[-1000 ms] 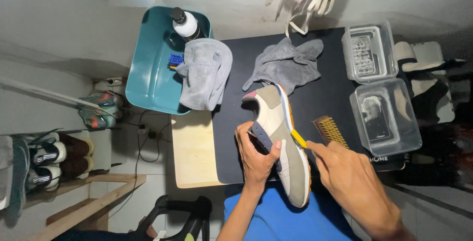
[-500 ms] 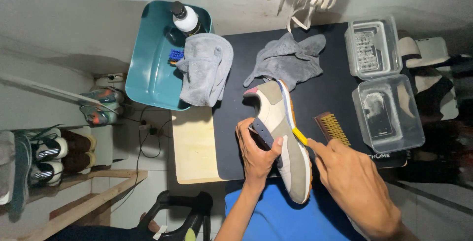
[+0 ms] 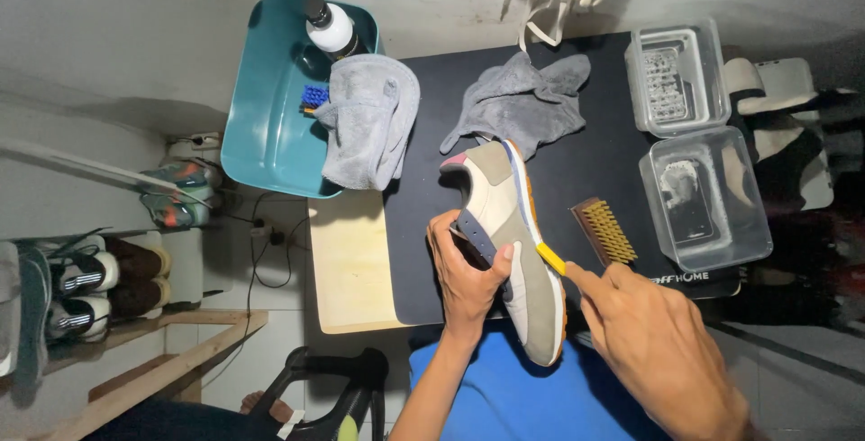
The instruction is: Cleaning the midsole and sides of a sneaker using a small scraping tool at a repair bench.
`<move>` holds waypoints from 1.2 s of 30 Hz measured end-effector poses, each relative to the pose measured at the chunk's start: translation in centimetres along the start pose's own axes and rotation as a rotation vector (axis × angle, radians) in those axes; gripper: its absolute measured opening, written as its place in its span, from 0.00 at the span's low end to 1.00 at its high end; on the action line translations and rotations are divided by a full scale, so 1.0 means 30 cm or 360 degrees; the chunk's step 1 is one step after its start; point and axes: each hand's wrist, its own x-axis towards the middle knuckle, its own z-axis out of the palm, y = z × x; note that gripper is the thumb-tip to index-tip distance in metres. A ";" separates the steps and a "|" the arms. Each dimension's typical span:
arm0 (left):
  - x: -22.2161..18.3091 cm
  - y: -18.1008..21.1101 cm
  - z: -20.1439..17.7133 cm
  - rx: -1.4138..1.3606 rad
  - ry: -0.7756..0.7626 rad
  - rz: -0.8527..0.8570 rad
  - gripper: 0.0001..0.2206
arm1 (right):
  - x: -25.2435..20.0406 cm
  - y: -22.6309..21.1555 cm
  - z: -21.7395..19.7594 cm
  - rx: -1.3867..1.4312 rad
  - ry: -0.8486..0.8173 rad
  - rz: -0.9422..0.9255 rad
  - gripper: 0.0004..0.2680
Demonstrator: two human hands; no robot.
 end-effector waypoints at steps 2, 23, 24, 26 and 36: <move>-0.004 0.002 -0.003 -0.0011 -0.0002 -0.0034 0.30 | 0.057 -0.020 0.020 0.0067 0.0053 0.0020 0.14; -0.008 0.014 -0.015 -0.0030 -0.0044 -0.0059 0.29 | 0.143 -0.008 0.021 0.0305 0.0090 0.0056 0.13; -0.008 0.014 -0.018 -0.0040 -0.0061 -0.0073 0.29 | 0.160 -0.009 0.030 0.0354 0.0153 0.0052 0.14; 0.002 -0.005 -0.026 -0.0146 -0.0106 -0.0115 0.32 | 0.206 -0.022 0.017 0.0456 0.0252 0.0072 0.11; -0.001 -0.018 -0.040 -0.0276 -0.0220 -0.0195 0.36 | 0.434 -0.001 -0.002 0.0686 0.0660 -0.0136 0.07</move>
